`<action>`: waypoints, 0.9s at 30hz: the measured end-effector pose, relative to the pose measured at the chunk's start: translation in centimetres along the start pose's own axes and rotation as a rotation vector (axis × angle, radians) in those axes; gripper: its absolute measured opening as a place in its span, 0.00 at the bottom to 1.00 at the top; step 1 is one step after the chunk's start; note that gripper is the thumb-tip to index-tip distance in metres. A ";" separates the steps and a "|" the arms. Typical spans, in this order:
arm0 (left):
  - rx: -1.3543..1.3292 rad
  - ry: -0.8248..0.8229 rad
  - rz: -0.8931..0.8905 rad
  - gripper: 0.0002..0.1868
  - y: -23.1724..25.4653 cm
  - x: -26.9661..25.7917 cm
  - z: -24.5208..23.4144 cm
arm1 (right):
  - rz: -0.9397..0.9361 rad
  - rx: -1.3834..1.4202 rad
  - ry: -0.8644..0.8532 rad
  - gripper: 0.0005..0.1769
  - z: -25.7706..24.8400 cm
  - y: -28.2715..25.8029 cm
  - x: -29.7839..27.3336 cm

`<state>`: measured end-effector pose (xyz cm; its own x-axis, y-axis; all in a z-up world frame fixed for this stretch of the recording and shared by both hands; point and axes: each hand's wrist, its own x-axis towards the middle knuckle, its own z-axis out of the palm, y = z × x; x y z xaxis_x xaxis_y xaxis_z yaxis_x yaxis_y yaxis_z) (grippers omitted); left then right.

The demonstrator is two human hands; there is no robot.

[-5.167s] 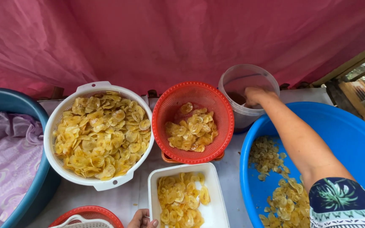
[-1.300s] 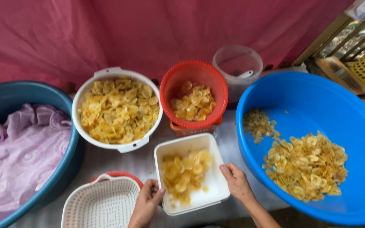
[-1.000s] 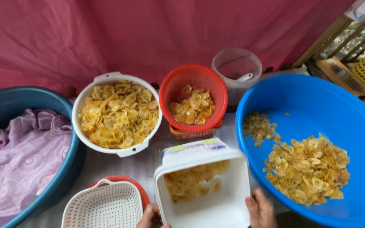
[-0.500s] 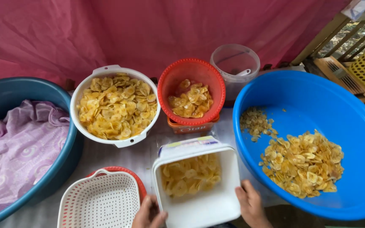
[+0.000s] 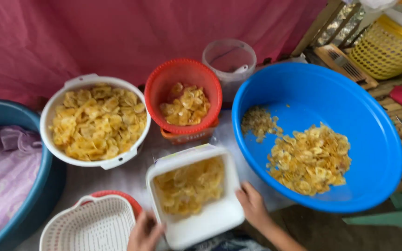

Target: The person pours banana chips from a container into a white colander and then transfers more chips from a blue basin into a white container. They pour liquid from a box into the white container, mix the chips by hand, and then scoop the chips into the white container using a spoon.

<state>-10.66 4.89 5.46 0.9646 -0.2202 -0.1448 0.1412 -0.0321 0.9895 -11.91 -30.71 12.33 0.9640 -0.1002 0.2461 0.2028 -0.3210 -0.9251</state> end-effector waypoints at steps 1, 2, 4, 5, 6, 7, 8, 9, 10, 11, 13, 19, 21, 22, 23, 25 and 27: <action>-0.076 0.029 -0.084 0.10 -1.1 0.0 0.1 | 0.176 -0.085 -0.001 0.16 0.9 1.6 1.4; -0.150 0.056 -0.156 0.09 -1.6 1.5 0.1 | 0.306 -0.039 -0.018 0.17 1.7 2.9 2.8; -0.217 0.071 -0.267 0.09 -1.4 3.4 0.1 | 0.400 -0.018 -0.051 0.19 1.8 3.8 4.6; -0.211 0.060 -0.306 0.10 -1.1 3.9 -0.2 | 0.365 -0.044 -0.066 0.20 1.4 3.7 5.3; -0.206 0.061 -0.361 0.10 -1.0 3.4 -0.3 | 0.343 -0.067 -0.096 0.21 1.3 3.2 5.3; -0.148 0.063 -0.234 0.10 -1.1 2.5 -0.1 | 0.330 -0.054 -0.087 0.19 0.6 2.4 4.8; -0.089 0.063 -0.104 0.11 -1.1 1.3 0.2 | 0.314 -0.040 -0.074 0.16 -0.6 1.3 3.8; -0.030 0.062 0.027 0.12 -1.2 0.3 0.5 | 0.299 -0.027 -0.062 0.14 -1.9 0.3 2.7; -0.080 0.025 0.194 0.12 -1.4 -0.5 1.2 | 0.164 -0.050 -0.038 0.13 -3.2 -0.8 1.3; -0.129 -0.015 0.361 0.13 -1.6 -1.4 2.1 | 0.030 -0.071 -0.014 0.12 -3.9 -1.7 -0.5; -0.092 0.008 0.411 0.14 -1.7 0.2 2.5 | 0.052 -0.092 0.019 0.14 -2.3 -0.2 0.3; -0.227 0.086 -0.260 0.10 2.1 3.1 2.3 | 0.411 -0.042 -0.061 0.17 1.1 4.0 5.1; -0.208 0.069 -0.267 0.09 3.6 2.5 2.5 | 0.345 -0.052 -0.066 0.17 0.0 3.0 5.1; -0.190 0.065 -0.186 0.09 3.9 1.1 2.7 | 0.279 -0.076 -0.057 0.16 -1.1 2.2 4.3; -0.170 0.061 -0.105 0.10 4.1 -0.8 2.9 | 0.214 -0.098 -0.048 0.16 -1.9 1.4 3.3; -0.135 0.056 0.056 0.10 4.7 -2.6 3.5 | 0.064 -0.052 0.013 0.13 -3.1 -0.5 0.4; -0.109 0.063 0.230 0.11 5.1 -2.4 4.0 | -0.014 -0.057 0.048 0.12 -2.7 0.2 1.1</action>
